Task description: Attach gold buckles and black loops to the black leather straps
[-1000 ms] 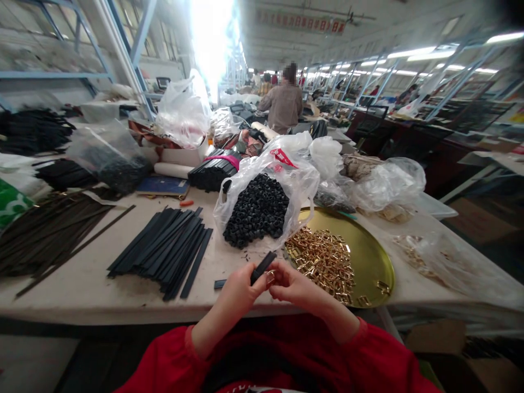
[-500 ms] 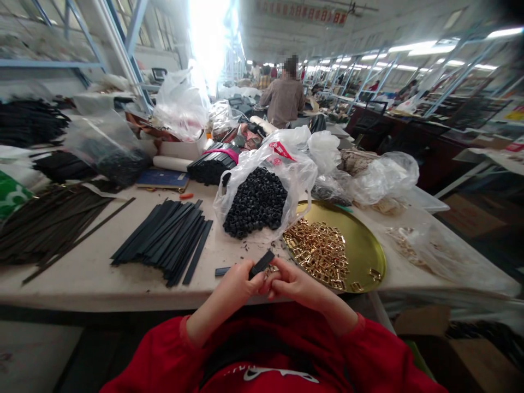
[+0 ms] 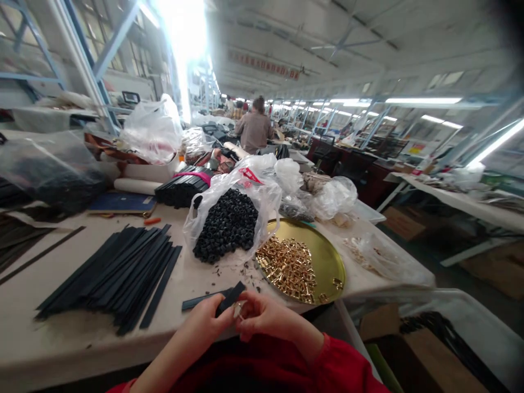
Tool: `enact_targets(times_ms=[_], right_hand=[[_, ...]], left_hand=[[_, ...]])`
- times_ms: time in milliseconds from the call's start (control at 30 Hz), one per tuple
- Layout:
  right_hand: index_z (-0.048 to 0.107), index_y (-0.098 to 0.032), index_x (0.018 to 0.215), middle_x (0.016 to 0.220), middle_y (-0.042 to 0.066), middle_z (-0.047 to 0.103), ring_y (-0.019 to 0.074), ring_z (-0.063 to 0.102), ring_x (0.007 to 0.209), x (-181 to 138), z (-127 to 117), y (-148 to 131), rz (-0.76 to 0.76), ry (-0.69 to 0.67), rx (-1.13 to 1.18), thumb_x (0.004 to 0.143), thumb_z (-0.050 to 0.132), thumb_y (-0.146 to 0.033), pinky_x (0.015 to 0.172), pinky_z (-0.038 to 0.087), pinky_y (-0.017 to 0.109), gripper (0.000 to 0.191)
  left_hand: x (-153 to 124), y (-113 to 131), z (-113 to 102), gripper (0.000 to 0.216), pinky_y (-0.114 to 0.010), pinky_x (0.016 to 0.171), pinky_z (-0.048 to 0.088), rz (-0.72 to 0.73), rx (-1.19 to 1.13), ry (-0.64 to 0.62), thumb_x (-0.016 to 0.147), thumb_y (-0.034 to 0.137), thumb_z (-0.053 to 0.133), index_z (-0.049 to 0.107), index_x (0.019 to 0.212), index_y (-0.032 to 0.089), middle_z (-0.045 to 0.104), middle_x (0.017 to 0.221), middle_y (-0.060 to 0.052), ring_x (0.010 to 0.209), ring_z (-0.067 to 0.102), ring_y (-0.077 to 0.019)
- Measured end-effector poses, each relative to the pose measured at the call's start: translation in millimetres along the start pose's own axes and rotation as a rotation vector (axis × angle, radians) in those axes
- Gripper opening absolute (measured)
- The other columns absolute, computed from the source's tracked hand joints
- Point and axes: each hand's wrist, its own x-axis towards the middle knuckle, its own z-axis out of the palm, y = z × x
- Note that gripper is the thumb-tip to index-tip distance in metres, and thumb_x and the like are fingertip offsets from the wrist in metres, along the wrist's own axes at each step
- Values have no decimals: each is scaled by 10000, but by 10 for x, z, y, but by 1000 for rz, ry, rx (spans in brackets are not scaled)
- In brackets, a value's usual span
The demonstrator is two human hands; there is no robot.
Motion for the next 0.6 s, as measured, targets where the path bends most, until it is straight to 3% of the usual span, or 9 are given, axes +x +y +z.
enact_targets(times_ms=[133,300,433,600], right_hand=[[501,-189,1132,670,-31,611,76,578,525,14,-30,43,22,-40,41,564,760,-329,556,474,217,640],[613,-158,940,584,-40,577,58,503,454,35,-6,171,16,88,-80,639,692,-390,474,409,180,389],[639,-161,832,646,-47,577,47,479,534,71,26,221,-128,208,1,557,770,-293,520,373,166,333],[624,-134,742,560,-39,572,65,497,463,119,33,112,-156,411,164,549,778,-343,487,402,200,323]], left_hand=[[29,-68,30,230,-267,649,430,-1,87,-6,741,329,461,609,752,154,677,731,-36,704,612,-212],[42,-122,94,240,-276,734,445,46,7,-98,764,307,451,631,841,167,696,838,-38,805,620,-220],[52,-156,133,258,-266,786,440,63,-98,-105,768,373,474,625,859,185,690,910,-28,880,603,-217],[34,-194,92,447,-228,475,409,-66,-118,-76,820,539,284,554,756,189,573,536,15,503,532,-161]])
